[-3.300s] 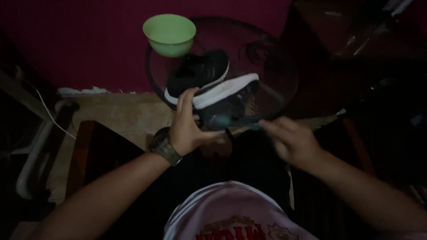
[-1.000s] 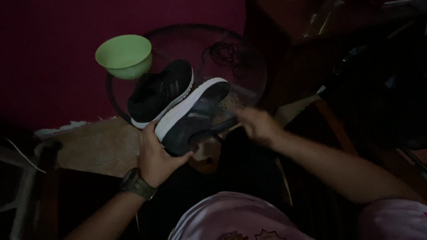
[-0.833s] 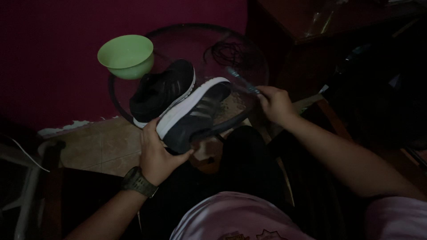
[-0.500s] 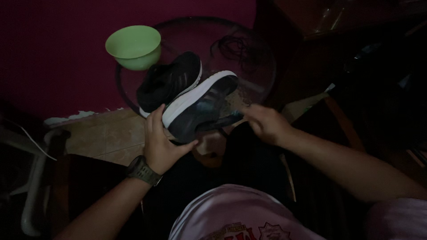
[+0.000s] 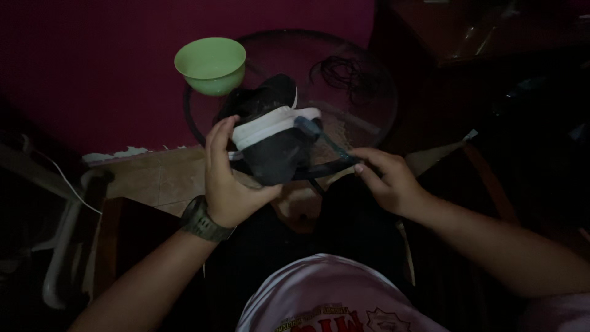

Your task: The person scrubs a black and white sneaker with a toothbrush, focusing on the upper, sole, and heel areas. The person holds the shoe with one hand and scrubs with the other, occasionally rotating the shoe to access different surfaces.

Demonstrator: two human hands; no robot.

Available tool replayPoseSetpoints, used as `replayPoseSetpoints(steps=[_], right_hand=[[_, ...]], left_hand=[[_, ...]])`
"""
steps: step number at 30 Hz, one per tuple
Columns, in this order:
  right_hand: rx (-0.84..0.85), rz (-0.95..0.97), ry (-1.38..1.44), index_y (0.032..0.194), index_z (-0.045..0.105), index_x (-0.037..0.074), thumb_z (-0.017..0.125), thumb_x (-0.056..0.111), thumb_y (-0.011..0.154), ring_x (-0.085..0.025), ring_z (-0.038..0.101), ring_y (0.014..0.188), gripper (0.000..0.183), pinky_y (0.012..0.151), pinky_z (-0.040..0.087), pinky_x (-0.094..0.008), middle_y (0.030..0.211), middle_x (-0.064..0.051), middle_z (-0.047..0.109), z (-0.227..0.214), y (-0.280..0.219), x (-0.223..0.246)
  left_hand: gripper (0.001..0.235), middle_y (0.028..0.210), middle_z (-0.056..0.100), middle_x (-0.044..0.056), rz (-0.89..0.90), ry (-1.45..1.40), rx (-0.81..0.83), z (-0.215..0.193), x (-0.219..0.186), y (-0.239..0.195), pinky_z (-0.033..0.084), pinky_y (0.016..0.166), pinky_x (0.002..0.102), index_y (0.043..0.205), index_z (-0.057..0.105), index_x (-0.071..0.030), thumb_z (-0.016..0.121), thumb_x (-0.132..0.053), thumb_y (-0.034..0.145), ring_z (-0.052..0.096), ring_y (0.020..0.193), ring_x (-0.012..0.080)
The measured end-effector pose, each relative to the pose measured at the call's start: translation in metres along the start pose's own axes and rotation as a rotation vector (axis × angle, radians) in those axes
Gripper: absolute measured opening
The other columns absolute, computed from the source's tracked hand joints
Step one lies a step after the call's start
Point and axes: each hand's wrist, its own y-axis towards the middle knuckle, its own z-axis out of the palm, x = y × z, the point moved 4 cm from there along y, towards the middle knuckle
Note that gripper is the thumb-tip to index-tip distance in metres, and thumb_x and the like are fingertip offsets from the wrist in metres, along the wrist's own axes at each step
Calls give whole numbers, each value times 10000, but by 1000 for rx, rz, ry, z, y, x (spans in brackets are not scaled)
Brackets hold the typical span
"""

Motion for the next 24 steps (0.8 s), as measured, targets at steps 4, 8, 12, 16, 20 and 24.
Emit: replayPoseSetpoints(steps=[4,8,12,16,20,24], right_hand=[[-47,123,378,1312,567,38,537,101,1077,-110,586,792,245,705,506,-273,981,-58,648,3,0,-8],[-27,164,679,1304,516,54,577,111,1057,-103,557,773,261,671,498,-279,1055,-39,619,5,-5,-10],[-136,-49,388,1376,508,27,714,152,1005,-156,584,1145,442,985,511,-330,1238,-63,606,-2,9,9],[-183,-58,268,1365,576,31,815,244,910,-166,627,1151,556,1015,509,-317,1235,-65,665,-13,26,27],[-173,-90,-12,1149,708,16,899,269,799,-160,676,1024,472,894,538,-298,1103,-75,703,-36,38,44],[-117,-143,-134,998,770,10,919,306,765,-159,713,909,405,781,565,-290,1001,-71,732,-47,39,62]], left_hand=[[1198,1591,364,233,69,-59,61,4,-15,5,443,1202,508,1593,247,-26,981,-338,700,403,1497,416],[1183,1619,356,215,188,-86,130,20,-30,12,384,1252,557,1592,261,-41,989,-326,705,391,1517,425],[1176,1597,325,273,180,-219,321,30,-43,20,394,1190,536,1567,288,-45,964,-330,647,382,1476,452],[1094,1599,391,218,224,-221,446,46,-54,41,398,1214,518,1569,349,-68,929,-280,665,401,1501,409],[1074,1591,431,198,284,-156,489,52,-55,64,351,1215,518,1559,393,-80,941,-284,659,392,1491,406],[1018,1498,521,207,315,-99,420,52,-50,62,266,1111,579,1486,491,-77,971,-299,616,369,1421,473]])
